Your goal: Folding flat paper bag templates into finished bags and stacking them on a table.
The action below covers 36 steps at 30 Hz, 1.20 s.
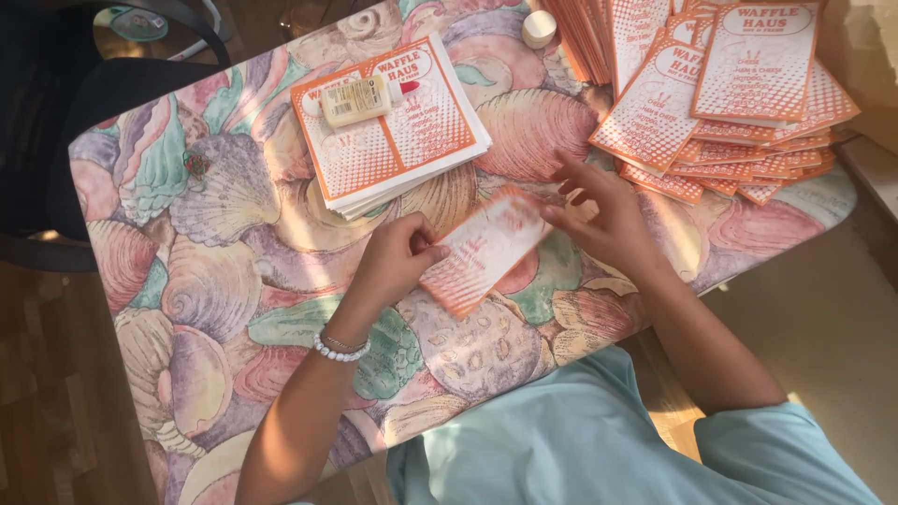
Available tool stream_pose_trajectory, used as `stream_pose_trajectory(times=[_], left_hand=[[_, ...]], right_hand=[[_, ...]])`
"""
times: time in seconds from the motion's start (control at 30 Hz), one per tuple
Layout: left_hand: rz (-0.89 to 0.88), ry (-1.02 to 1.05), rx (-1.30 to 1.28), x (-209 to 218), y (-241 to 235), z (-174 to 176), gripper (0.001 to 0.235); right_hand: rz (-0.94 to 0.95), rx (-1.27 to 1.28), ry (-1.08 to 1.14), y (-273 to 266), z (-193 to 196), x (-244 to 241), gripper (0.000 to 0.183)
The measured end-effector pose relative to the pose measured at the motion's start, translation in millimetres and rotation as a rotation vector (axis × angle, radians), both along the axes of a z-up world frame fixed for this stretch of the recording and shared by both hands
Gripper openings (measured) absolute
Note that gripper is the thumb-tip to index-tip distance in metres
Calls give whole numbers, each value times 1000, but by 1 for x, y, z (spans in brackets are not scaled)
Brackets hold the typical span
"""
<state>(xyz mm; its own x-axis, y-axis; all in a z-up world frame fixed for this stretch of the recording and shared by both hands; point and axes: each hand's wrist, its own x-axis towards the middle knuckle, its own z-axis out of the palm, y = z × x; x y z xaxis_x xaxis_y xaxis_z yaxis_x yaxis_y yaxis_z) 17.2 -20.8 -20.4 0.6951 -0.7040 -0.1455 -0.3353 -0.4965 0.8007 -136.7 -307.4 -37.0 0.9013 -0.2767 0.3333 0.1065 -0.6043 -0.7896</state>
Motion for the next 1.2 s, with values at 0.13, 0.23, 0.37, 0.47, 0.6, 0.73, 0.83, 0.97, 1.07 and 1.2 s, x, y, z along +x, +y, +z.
stream_pose_trajectory(times=[0.13, 0.23, 0.37, 0.47, 0.6, 0.73, 0.83, 0.97, 1.07, 1.2], left_hand=[[154, 273, -467, -16, -36, 7, 24], [138, 333, -782, -30, -70, 11, 27], [36, 183, -675, -16, -63, 34, 36], [7, -255, -474, 25, -35, 43, 37], [-86, -704, -51, 73, 19, 42, 48], [-132, -772, 42, 92, 38, 4, 51], [-106, -841, -15, 94, 39, -17, 28], [-20, -861, -156, 100, 43, -30, 18], [19, -807, -205, 101, 42, -41, 12], [123, -659, -278, 114, 37, -49, 3]], right_hand=[[74, 478, -11, 21, -11, -13, 113], [90, 654, -150, 45, 15, 4, 112], [1, 396, -293, 10, 63, 11, 85], [-83, 278, -226, -54, 88, -3, 79], [-727, -493, 284, -156, 93, -34, 104], [-887, -681, 124, -97, 113, -8, 85], [-388, -646, -162, -16, 134, 37, 71], [277, -653, -157, 55, 102, 117, 61], [444, -711, -114, 98, 65, 156, 46], [440, -774, -204, 114, 27, 184, 12]])
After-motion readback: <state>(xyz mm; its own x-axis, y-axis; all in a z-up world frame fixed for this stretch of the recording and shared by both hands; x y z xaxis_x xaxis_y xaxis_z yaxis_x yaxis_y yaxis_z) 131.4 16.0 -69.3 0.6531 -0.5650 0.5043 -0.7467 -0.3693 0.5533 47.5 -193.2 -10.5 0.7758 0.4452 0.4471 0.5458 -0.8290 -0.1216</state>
